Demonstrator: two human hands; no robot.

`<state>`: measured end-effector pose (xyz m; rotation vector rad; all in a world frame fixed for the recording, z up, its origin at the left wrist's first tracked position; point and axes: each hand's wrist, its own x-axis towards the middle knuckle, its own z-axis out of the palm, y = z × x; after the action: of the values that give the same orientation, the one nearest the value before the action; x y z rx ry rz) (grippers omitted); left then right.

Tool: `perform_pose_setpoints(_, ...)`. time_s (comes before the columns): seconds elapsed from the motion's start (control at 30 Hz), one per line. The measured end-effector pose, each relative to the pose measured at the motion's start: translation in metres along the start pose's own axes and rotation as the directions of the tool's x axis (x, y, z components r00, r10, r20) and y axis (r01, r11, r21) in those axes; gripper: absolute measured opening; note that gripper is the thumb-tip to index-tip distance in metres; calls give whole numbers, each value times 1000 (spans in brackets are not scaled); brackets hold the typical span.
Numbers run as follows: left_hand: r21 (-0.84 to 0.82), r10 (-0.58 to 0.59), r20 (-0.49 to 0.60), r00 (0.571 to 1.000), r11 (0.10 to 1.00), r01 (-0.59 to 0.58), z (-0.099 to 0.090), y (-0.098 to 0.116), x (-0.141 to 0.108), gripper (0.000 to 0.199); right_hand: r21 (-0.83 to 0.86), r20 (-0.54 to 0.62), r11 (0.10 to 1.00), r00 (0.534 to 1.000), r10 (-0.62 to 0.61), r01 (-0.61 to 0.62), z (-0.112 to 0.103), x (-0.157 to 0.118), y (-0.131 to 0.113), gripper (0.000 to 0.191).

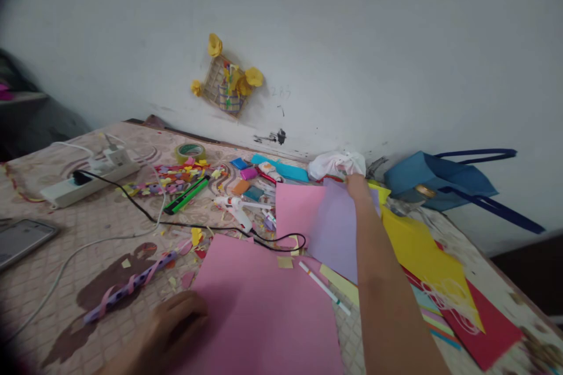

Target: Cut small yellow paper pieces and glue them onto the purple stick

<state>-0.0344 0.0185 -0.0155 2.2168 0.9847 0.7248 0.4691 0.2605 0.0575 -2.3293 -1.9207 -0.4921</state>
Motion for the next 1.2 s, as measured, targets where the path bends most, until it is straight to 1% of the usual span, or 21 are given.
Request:
perform_pose_setpoints(0.1,-8,-6,-6,1000,1000,6,2,-1,-1,14,58,-99,990,986,132,-127,-15,10,10,31)
perform_pose_setpoints(0.17,-9,3,-10,1000,1000,-3,2,-2,-1,13,113,-175,971,957,229,-212,-29,17,17,31)
perform_pose_setpoints(0.3,-16,7,-8,1000,1000,-7,1,-2,-1,13,252,-308,908,862,403,-334,-58,27,29,29)
perform_pose_setpoints(0.4,-22,4,-1,1000,1000,-4,2,-4,-2,13,364,-394,857,774,497,-365,-72,28,32,29)
perform_pose_setpoints(0.47,-24,6,-4,1000,1000,-6,3,-5,-3,12,429,-452,835,718,530,-346,-78,26,31,27)
perform_pose_setpoints(0.53,-26,13,-13,1000,1000,-13,4,-6,-3,12,475,-515,829,671,534,-296,-84,23,25,23)
perform_pose_setpoints(0.67,-28,30,-38,999,999,-31,6,-8,-3,12,500,-648,852,586,486,-155,-101,18,6,24)
perform_pose_setpoints(0.77,-33,33,-55,998,999,-35,6,-8,-3,12,484,-724,874,539,432,-50,-122,19,-10,22)
perform_pose_setpoints(0.83,-35,29,-60,998,999,-31,6,-7,-2,12,487,-749,873,514,419,-2,-137,19,-17,29)
perform_pose_setpoints(0.87,-34,24,-56,998,999,-26,5,-7,-2,12,496,-749,868,514,418,16,-144,19,-20,32)
perform_pose_setpoints(0.9,-31,19,-51,999,999,-21,5,-7,-2,13,499,-744,866,527,411,29,-151,18,-22,35)
perform_pose_setpoints(0.93,-28,13,-41,999,1000,-14,4,-6,-2,14,475,-735,880,564,377,31,-157,16,-24,36)
perform_pose_setpoints(1.0,-20,2,-20,1000,1000,-3,3,-5,-2,14,340,-693,940,681,236,20,-164,11,-27,36)
perform_pose_setpoints(1.03,-16,0,-14,1000,1000,0,3,-5,-2,14,250,-652,968,743,149,25,-164,7,-29,35)
perform_pose_setpoints(1.07,-13,1,-11,1000,1000,-2,3,-4,-2,14,168,-599,985,798,69,42,-162,4,-31,33)
perform_pose_setpoints(1.1,-11,5,-11,1000,1000,-5,2,-3,-2,14,120,-547,990,837,8,69,-158,0,-34,30)
perform_pose_setpoints(1.17,-6,8,-14,1000,1000,-8,1,-1,-1,14,68,-411,987,906,-102,143,-141,-6,-42,27)
perform_pose_setpoints(1.2,-4,9,-18,1000,1000,-9,1,0,0,14,48,-319,981,933,-164,189,-129,-9,-47,25)
